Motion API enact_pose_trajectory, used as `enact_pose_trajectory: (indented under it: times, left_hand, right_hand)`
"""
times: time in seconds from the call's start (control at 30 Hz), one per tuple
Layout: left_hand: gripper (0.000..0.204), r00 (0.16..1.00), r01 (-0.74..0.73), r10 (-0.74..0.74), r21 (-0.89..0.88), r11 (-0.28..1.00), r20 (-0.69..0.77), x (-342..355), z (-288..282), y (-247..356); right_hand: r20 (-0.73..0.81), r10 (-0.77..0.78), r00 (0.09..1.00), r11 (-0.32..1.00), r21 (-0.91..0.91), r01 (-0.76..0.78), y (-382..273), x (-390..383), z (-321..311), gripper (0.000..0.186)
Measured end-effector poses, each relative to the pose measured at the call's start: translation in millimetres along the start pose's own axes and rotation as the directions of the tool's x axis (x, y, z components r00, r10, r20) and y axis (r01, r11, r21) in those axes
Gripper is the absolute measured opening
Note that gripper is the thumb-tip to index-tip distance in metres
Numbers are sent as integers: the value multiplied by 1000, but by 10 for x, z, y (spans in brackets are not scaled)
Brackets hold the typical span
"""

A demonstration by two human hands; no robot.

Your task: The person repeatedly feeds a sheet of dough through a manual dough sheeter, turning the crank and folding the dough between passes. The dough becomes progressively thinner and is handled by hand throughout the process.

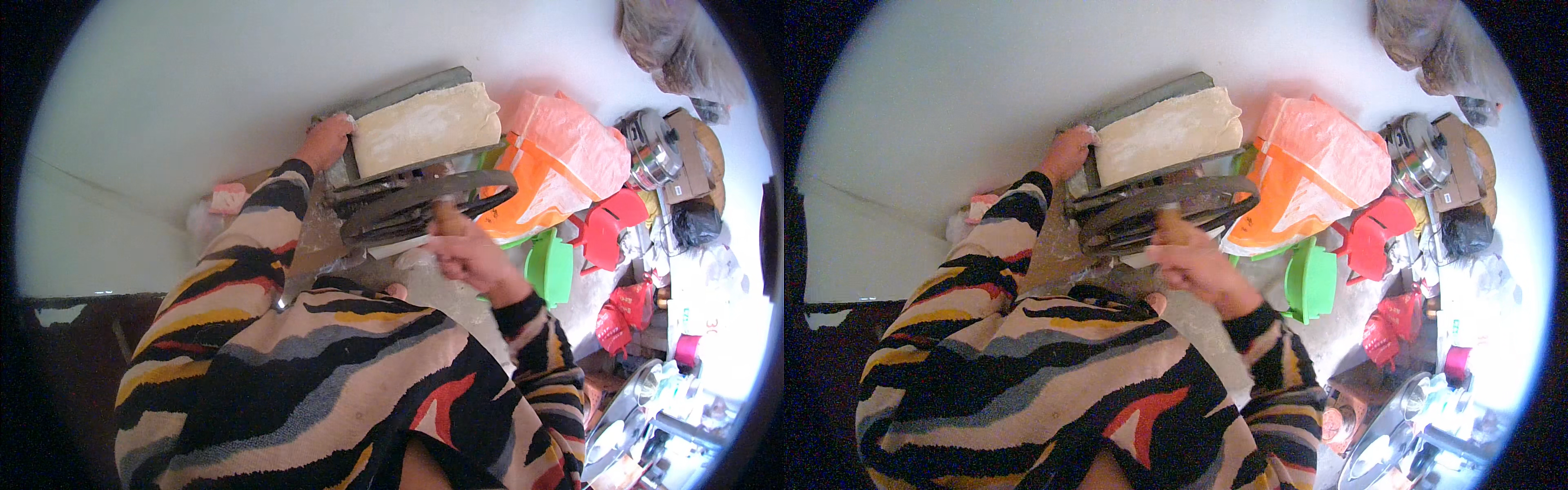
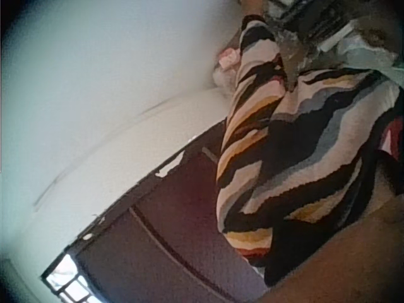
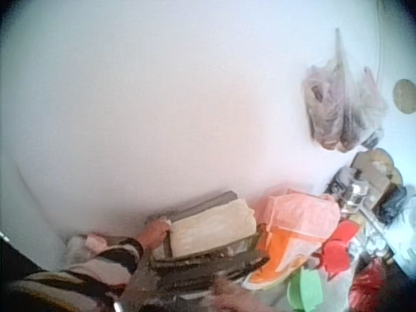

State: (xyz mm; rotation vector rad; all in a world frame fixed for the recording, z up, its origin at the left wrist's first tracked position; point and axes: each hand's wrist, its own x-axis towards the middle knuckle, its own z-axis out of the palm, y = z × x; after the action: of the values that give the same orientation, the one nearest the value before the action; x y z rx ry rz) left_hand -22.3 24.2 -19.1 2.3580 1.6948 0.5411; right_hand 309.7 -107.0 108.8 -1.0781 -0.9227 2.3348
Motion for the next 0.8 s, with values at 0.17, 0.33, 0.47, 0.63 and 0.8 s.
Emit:
enact_pose_trajectory:
  times: [0.17,0.33,0.47,0.63,0.8]
  left_hand:
    - [25,997,-22,23,24,999,-68,-54,48,-37]
    - [26,999,-12,11,-36,999,-33,-50,34,-24]
    - [26,1000,19,-19,-49,999,7,-40,-59,50]
    - [25,999,31,-31,-27,999,-13,-31,-52,77]
    - [26,999,6,-7,-28,1000,-45,-4,42,-8]
  right_hand:
    - [-274,-147,950,928,-370,37,-316,-180,-898,22]
    - [-458,-157,875,880,-467,-87,317,312,-2229,24]
    - [-218,-437,873,91,-976,-198,1774,1435,-2825,35]
    - [347,-229,910,-184,-933,309,2761,2046,-1569,29]
    - [229,201,952,968,-196,-158,1852,1506,85,18]
